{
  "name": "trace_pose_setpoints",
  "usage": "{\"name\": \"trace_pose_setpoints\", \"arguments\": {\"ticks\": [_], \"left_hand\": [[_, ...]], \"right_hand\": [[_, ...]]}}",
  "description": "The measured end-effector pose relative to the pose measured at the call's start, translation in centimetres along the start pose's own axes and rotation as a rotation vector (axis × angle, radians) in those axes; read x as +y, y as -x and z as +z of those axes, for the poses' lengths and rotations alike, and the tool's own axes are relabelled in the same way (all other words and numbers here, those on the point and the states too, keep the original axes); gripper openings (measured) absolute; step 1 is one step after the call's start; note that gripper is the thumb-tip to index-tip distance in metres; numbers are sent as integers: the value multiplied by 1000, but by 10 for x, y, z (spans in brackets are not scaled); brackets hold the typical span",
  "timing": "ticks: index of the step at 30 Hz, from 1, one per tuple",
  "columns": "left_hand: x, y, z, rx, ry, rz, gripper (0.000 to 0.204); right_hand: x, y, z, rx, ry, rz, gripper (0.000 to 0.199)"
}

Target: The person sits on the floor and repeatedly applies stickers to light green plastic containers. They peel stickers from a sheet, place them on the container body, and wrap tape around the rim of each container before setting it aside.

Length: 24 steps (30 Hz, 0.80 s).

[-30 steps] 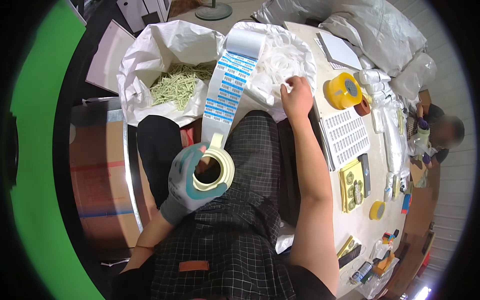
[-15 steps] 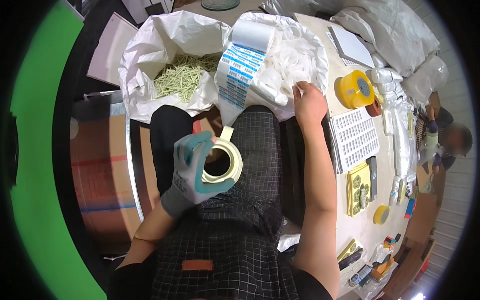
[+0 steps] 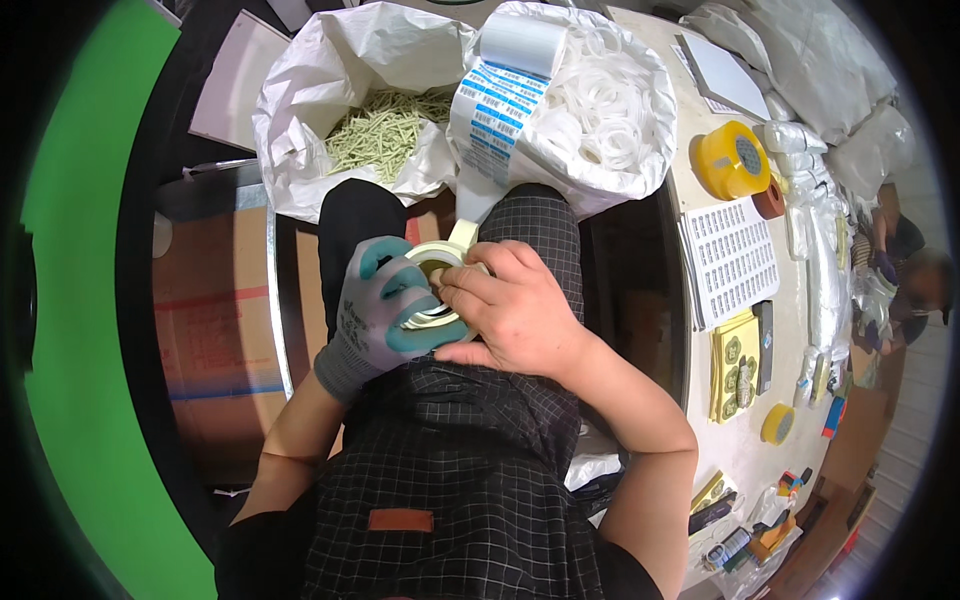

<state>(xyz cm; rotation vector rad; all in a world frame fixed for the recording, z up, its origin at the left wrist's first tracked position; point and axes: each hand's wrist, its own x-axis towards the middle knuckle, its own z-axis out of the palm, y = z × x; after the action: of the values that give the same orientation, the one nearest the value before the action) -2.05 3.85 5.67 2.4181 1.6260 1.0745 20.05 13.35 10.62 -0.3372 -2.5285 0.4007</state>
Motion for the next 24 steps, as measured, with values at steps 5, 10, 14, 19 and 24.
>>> {"name": "trace_pose_setpoints", "arguments": {"ticks": [5,10,14,19,24], "left_hand": [[1,-6,-15,-116,-138,107,46],[10,1,-27,-234,-218,-4,60],[15,6,-29,-251,-267,-24,57],[27,-14,-35,-320,-295,-88,43],[34,-52,-42,-346,-496,-48,19]], "right_hand": [[-4,3,2,-247,-93,134,51],[-12,4,21,-105,-72,114,48],[-16,10,31,-48,-49,90,45],[-14,16,36,11,-12,72,41],[-17,16,36,57,-11,60,44]]}}
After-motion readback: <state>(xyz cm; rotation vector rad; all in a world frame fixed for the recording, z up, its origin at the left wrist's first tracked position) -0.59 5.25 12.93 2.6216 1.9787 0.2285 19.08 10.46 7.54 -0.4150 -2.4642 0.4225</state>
